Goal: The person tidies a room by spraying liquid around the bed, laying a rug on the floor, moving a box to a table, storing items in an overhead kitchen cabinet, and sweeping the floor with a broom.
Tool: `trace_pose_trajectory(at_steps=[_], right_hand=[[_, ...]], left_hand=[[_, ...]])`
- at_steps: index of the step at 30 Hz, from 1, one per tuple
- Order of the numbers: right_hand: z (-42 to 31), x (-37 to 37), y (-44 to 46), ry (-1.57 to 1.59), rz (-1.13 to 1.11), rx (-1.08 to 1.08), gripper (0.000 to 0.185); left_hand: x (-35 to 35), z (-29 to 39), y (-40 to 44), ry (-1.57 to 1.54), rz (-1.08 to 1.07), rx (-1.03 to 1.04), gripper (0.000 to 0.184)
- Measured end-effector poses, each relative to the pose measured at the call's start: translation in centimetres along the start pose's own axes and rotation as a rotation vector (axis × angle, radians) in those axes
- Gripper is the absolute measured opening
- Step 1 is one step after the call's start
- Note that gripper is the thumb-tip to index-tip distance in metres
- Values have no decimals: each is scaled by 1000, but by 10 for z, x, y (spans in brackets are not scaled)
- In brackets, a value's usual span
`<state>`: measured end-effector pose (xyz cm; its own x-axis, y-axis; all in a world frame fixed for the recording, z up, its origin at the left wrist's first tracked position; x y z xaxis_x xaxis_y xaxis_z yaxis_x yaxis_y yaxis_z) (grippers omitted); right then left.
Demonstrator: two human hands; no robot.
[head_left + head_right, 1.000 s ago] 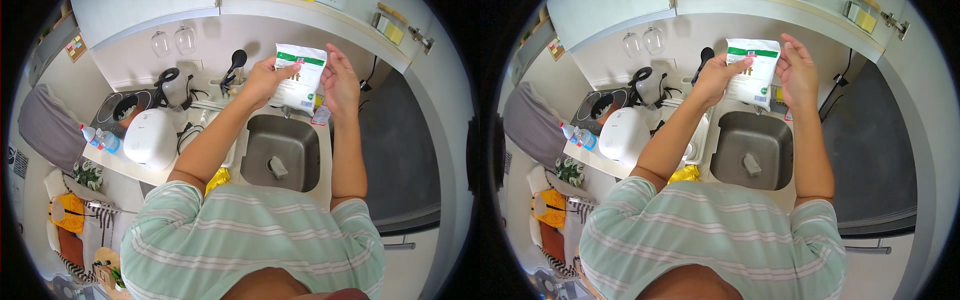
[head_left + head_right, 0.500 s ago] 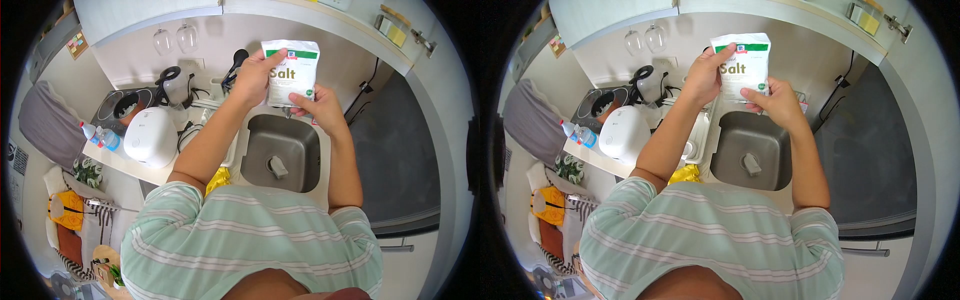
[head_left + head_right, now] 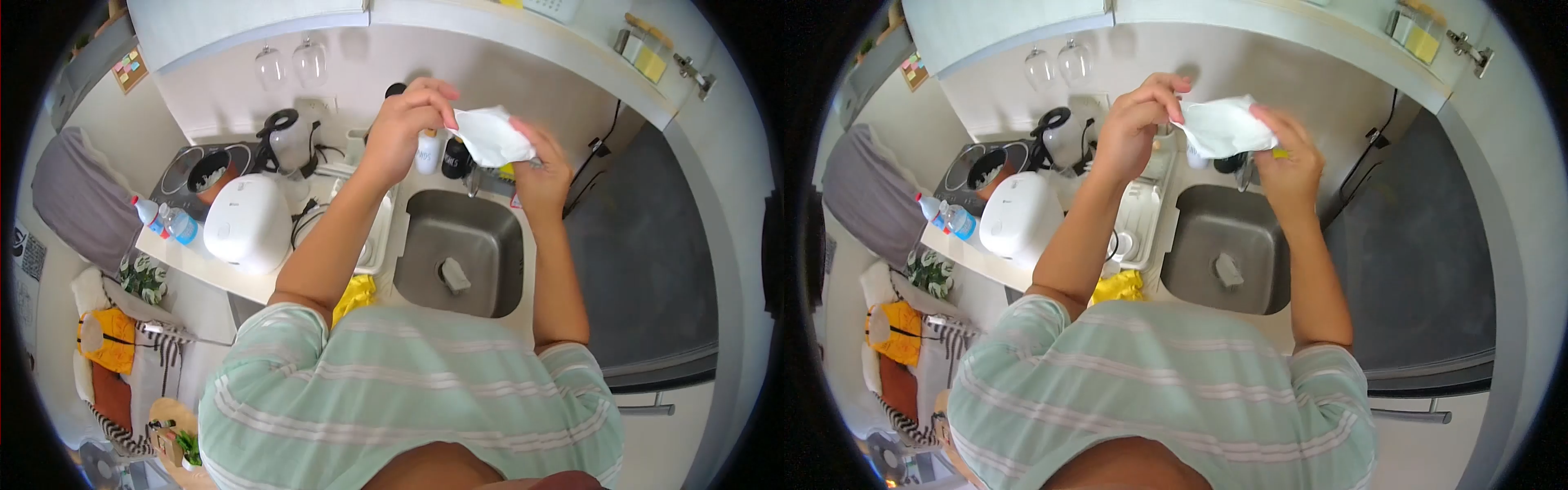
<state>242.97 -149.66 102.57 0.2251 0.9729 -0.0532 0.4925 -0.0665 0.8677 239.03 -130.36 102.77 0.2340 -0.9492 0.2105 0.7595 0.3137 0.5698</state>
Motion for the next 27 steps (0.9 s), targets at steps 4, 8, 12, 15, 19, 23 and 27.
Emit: trace_pose_trajectory(at_steps=[4, 8, 12, 15, 19, 23, 27], right_hand=[[25, 0, 3, 263, -55, 506, 23], [7, -63, 90, 256, 288, 201, 31], [-5, -97, 186, -73, 337, 175, 38], [43, -90, 235, -270, 156, 303, 37], [58, -73, 245, -312, 23, 354, 36], [74, -72, 257, -497, -85, 331, 38], [70, -77, 264, -910, -37, 90, 40]], left_hand=[[-7, 26, -2, -21, 203, 61, 33], [-28, -2, -22, -36, 114, -217, 26], [-45, -25, -37, -89, 173, -322, 21], [-58, -39, -51, -88, 202, -412, 21], [-89, -58, -70, -75, 236, -485, 22], [-122, -72, -96, -36, 326, -578, 24], [-155, -81, -120, -16, 416, -639, 24]])
Point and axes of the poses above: each hand's wrist, its own y-axis towards the middle knuckle, its own x-axis out of the palm, z = x × y, the point moved 8 cm from there along y, towards the middle knuckle, and after that the axes turned 14 degrees about z, right-handed, at the moved point
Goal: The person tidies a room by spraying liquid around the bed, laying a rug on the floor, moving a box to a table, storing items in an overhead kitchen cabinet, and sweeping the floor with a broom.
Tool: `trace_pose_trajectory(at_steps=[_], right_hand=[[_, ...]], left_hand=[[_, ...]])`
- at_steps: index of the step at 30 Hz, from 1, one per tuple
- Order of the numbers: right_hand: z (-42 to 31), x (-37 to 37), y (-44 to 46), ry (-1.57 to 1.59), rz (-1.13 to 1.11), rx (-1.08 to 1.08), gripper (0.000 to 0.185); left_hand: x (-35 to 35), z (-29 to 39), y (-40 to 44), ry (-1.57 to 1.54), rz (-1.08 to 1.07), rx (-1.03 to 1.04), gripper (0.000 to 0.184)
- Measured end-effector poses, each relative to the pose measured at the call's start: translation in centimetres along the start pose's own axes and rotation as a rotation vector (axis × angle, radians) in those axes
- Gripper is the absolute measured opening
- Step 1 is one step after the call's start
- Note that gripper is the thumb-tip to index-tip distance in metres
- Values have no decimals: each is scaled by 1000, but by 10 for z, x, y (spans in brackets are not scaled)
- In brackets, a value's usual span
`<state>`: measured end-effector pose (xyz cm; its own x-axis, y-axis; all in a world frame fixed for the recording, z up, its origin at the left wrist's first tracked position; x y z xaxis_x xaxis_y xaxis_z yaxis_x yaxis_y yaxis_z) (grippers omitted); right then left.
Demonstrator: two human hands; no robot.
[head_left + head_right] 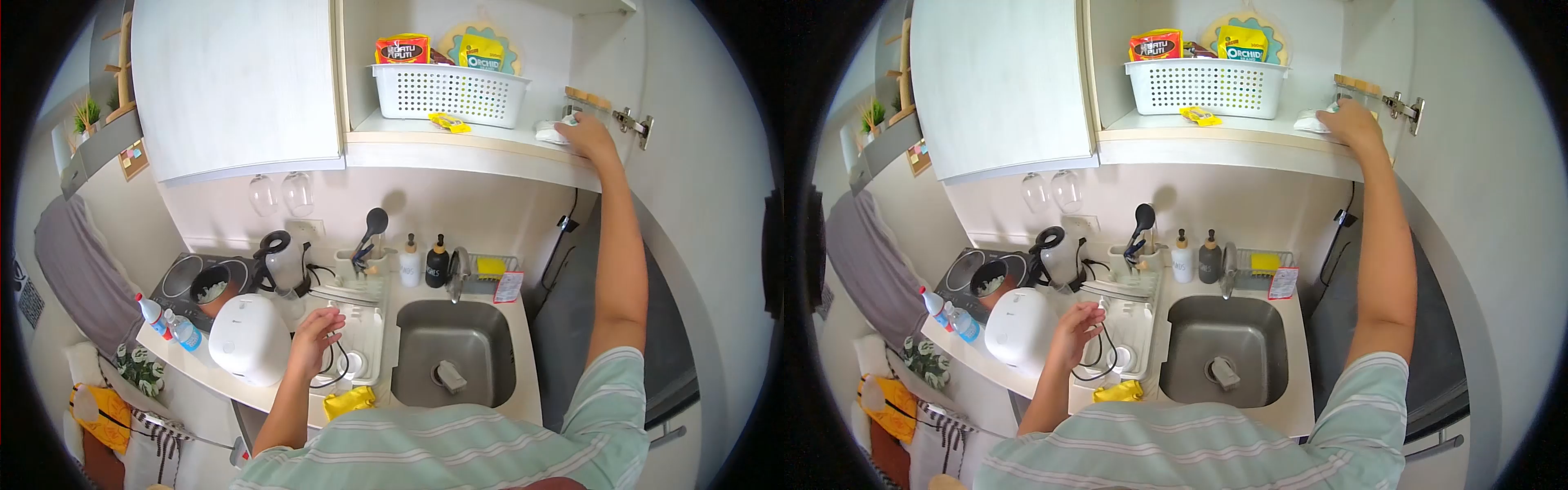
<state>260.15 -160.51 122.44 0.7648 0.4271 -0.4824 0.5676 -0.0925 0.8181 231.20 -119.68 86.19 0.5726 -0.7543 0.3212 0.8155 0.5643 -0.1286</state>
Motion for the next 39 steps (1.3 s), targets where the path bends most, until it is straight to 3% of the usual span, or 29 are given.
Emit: trace_pose_trajectory(at_steps=[1, 4, 7, 8, 9, 11, 15, 17, 19, 21, 23, 25, 27, 29, 31, 33, 35, 37, 39], right_hand=[[-4, -4, 0, -143, 83, -83, 41], [-54, -44, -26, -143, 540, -416, 37], [-105, -36, -40, 574, 300, -429, 32], [-126, -27, -48, 632, 132, -386, 30], [-144, -16, -59, 683, -34, -337, 29], [-173, 8, -71, 561, -161, -385, 27], [-191, 27, -73, 451, -165, -406, 28], [-191, 23, -68, 572, -149, -452, 28], [-172, -26, -57, 587, 249, -464, 28], [-125, -59, -26, 498, 449, -218, 27], [-80, -55, 4, 117, 293, -91, 30], [-47, -18, 24, -253, 154, -197, 34], [0, 56, 47, -188, -88, -335, 40], [14, 57, 51, -121, -124, -287, 45], [-16, 17, 24, -205, 166, -470, 54], [-15, 0, 12, 185, 201, -439, 45], [8, -9, -7, 360, 349, -333, 38], [-75, -78, -113, 838, 441, -554, 25], [-81, -52, -159, 957, 224, -311, 27]], left_hand=[[-8, -2, 1, 1, 24, -2, 24], [-25, -10, -2, -18, 90, -23, 22], [-25, -11, -6, -16, 103, -21, 21], [-22, -10, -7, -22, 101, -23, 21], [-17, -9, -8, -25, 94, -25, 21], [-10, -9, -10, -14, 68, -18, 22], [-3, -4, -13, -4, 39, 12, 25], [-9, -2, -17, -9, 62, 21, 25], [-23, -2, -20, -9, 102, 25, 25], [-44, -7, -20, -8, 157, 20, 26], [-59, -15, -20, -12, 203, 6, 27], [-75, -23, -20, -17, 260, -38, 28], [-75, -24, -23, -36, 193, -20, 30], [-78, -25, -27, -73, 204, -7, 30], [-79, -19, -38, -61, 220, 1, 30], [-81, -20, -49, -52, 229, -7, 30], [-89, -28, -57, -66, 242, -10, 30], [-94, -46, -69, -39, 253, -58, 30], [-99, -60, -79, 11, 257, -97, 30]])
Point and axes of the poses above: each hand's wrist, its own y-axis towards the middle knuckle, its own x-axis out of the palm, z = x × y, the point moved 8 cm from there along y, towards the middle knuckle, and after that the axes turned 14 degrees about z, right-handed, at the moved point
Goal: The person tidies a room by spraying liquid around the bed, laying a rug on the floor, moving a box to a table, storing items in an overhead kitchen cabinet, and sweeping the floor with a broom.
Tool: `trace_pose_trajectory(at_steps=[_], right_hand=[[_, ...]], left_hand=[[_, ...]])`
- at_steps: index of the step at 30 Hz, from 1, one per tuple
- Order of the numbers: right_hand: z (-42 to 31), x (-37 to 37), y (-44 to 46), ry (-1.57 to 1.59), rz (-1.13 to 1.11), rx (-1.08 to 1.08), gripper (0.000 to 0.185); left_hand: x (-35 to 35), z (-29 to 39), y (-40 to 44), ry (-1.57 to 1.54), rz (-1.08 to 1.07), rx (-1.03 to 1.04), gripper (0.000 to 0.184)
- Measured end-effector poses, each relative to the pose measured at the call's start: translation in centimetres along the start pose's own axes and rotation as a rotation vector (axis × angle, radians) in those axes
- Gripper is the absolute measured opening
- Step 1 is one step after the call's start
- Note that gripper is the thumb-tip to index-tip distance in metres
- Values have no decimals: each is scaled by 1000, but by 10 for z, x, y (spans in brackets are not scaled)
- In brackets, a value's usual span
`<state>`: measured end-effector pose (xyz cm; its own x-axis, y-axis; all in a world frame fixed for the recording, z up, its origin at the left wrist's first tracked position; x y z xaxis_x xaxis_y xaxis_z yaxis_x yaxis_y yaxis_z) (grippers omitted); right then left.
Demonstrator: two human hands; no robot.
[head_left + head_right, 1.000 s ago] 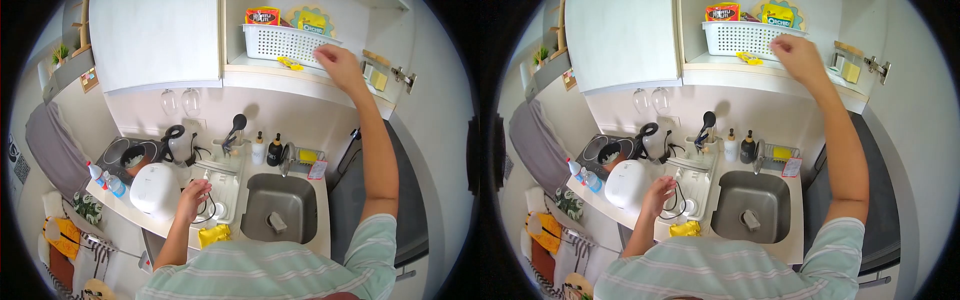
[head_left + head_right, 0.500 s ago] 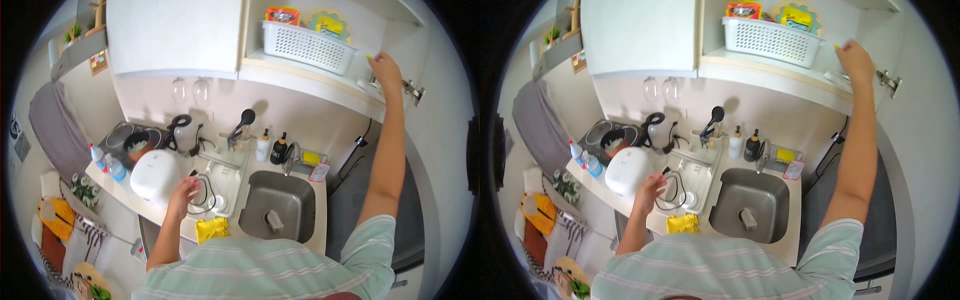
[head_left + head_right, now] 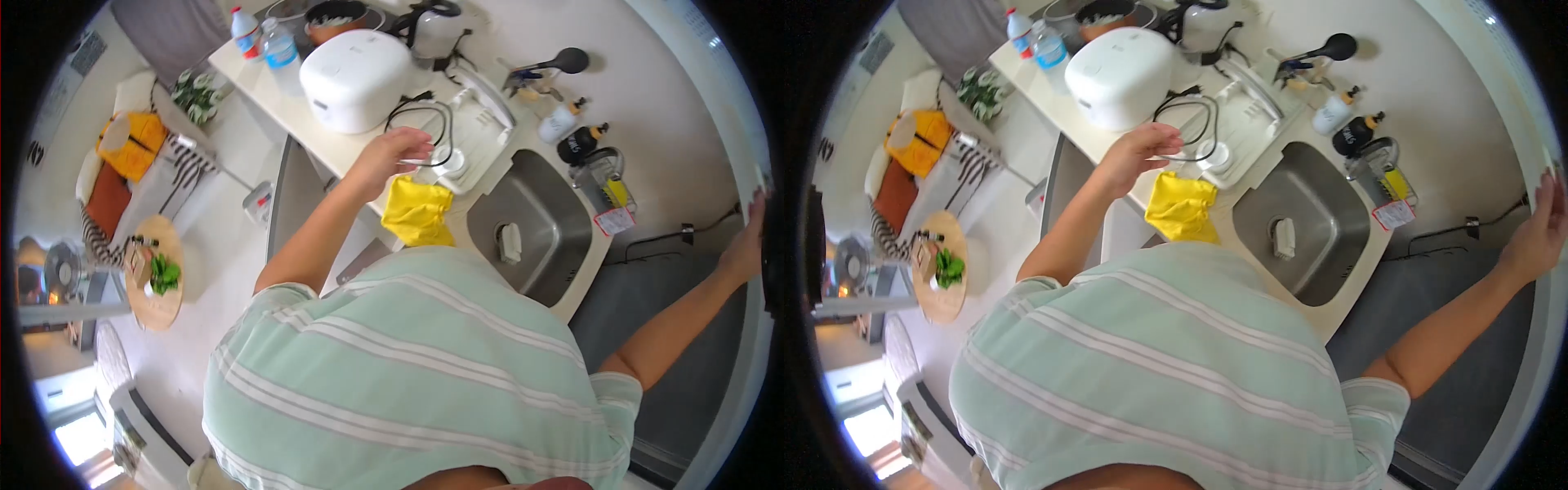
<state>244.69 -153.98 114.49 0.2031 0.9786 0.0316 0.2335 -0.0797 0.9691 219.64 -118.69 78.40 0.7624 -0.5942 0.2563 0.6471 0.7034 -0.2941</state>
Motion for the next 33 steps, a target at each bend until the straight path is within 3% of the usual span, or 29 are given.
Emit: trace_pose_trajectory(at_steps=[4, 8, 14, 17, 20, 23, 26, 30, 33], right_hand=[[-15, 52, -123, 220, -364, 408, 22], [-25, 105, -265, 343, -828, 810, 17], [-92, 122, -439, 346, -1465, 604, 26], [-132, 133, -474, 495, -1510, 591, 26], [-181, 136, -508, 599, -1581, 389, 27], [-233, 129, -531, 653, -1730, 357, 29], [-269, 119, -567, 695, -1847, 336, 31], [-322, 97, -596, 708, -2010, 267, 30], [-399, 96, -614, 734, -2058, 154, 29]], left_hand=[[-14, -39, -13, 66, 13, -74, 26], [-58, -55, -26, 41, 222, -71, 25], [-116, -113, -69, 109, 371, -161, 24], [-131, -135, -115, 215, 400, -241, 22], [-158, -182, -162, 219, 421, -255, 22], [-184, -196, -220, 229, 503, -317, 22], [-217, -213, -258, 368, 557, -222, 24], [-259, -236, -303, 354, 630, -265, 30], [-306, -225, -356, 325, 684, -252, 33]])
Point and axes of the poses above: each hand's wrist, its own y-axis towards the middle knuckle, its own x-axis out of the palm, z = x × y, the point moved 8 cm from there along y, towards the middle knuckle, and after that the axes turned 14 degrees about z, right-handed, at the moved point
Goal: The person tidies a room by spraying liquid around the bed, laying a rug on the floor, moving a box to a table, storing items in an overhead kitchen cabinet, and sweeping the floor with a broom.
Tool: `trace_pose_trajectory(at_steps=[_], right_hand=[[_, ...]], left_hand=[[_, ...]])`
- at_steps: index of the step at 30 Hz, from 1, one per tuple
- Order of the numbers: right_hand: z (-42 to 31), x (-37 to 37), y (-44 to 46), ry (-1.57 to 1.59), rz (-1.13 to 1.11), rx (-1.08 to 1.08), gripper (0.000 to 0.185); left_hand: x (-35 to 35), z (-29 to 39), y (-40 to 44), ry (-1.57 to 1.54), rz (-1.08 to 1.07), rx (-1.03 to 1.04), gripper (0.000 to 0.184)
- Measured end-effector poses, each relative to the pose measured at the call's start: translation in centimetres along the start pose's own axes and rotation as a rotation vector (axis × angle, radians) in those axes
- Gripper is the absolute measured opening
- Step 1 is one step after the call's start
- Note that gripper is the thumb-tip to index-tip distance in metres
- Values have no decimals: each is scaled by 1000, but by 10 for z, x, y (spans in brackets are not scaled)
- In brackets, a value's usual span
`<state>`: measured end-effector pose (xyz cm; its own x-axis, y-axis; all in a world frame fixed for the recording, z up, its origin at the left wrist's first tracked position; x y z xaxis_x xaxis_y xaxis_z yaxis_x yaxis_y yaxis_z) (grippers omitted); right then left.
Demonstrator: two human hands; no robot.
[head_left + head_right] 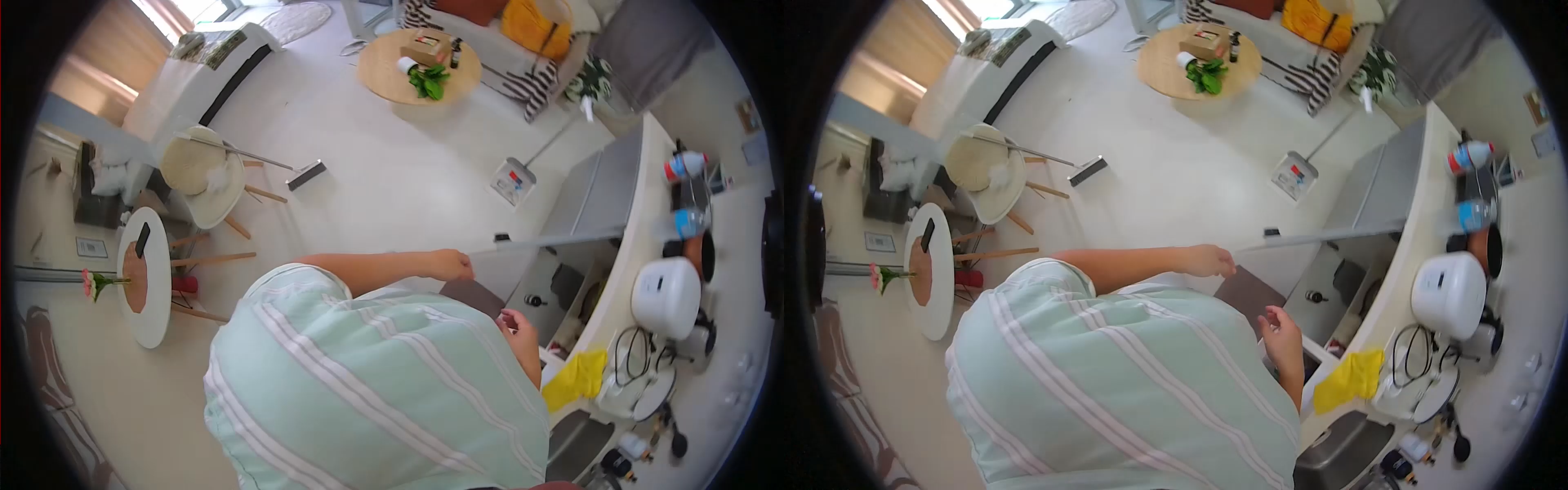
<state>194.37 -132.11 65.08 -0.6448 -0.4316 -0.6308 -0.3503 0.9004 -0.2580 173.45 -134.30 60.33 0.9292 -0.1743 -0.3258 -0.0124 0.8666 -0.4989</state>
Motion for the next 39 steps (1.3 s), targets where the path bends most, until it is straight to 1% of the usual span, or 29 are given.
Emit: trace_pose_trajectory(at_steps=[2, 5, 6, 9, 10, 12, 14, 18, 20, 22, 25, 26, 27, 30, 31, 34, 36, 39], right_hand=[[-38, 32, 26, -53, -24, -51, 31], [-105, 77, 68, -127, -46, -171, 33], [-114, 94, 84, -113, -67, -197, 35], [-155, 135, 122, -175, -124, -292, 35], [-170, 147, 133, -199, -149, -325, 35], [-199, 170, 154, -252, -209, -390, 35], [-226, 191, 177, -278, -266, -424, 35], [-259, 225, 227, -304, -362, -466, 35], [-269, 242, 261, -352, -395, -454, 35], [-275, 260, 292, -424, -441, -480, 35], [-271, 288, 353, -498, -528, -524, 35], [-270, 294, 371, -572, -548, -559, 35], [-276, 308, 390, -635, -555, -592, 35], [-324, 346, 420, -618, -649, -742, 34], [-339, 355, 427, -640, -650, -805, 34], [-407, 414, 425, -653, -657, -989, 34], [-449, 451, 407, -632, -691, -1094, 34], [-500, 505, 354, -540, -808, -1181, 35]], left_hand=[[-52, -27, -7, -65, 39, -51, 35], [-139, -80, -10, -187, 154, -105, 33], [-170, -91, -13, -217, 219, -100, 32], [-257, -94, -44, -292, 408, -143, 32], [-277, -92, -53, -343, 436, -168, 32], [-307, -98, -64, -454, 492, -227, 33], [-331, -111, -64, -487, 530, -219, 35], [-338, -160, -56, -596, 568, -287, 36], [-339, -190, -56, -493, 602, -367, 36], [-336, -239, -51, -417, 638, -446, 37], [-355, -272, -68, -448, 778, -583, 36], [-361, -277, -74, -486, 847, -613, 35], [-371, -281, -81, -509, 914, -636, 35], [-399, -287, -103, -594, 1043, -670, 34], [-399, -289, -108, -638, 1068, -675, 33], [-398, -304, -143, -642, 1236, -750, 33], [-382, -317, -165, -693, 1277, -816, 33], [-351, -337, -184, -786, 1297, -889, 32]])
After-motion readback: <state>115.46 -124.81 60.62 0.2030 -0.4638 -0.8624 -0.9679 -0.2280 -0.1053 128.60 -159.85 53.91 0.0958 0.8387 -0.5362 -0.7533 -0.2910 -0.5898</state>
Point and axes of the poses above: each hand's wrist, its own y-axis towards the middle knuckle, its own x-axis out of the palm, z = x × y, the point moved 8 cm from there along y, towards the middle knuckle, and after that the axes turned 14 degrees about z, right-handed, at the moved point
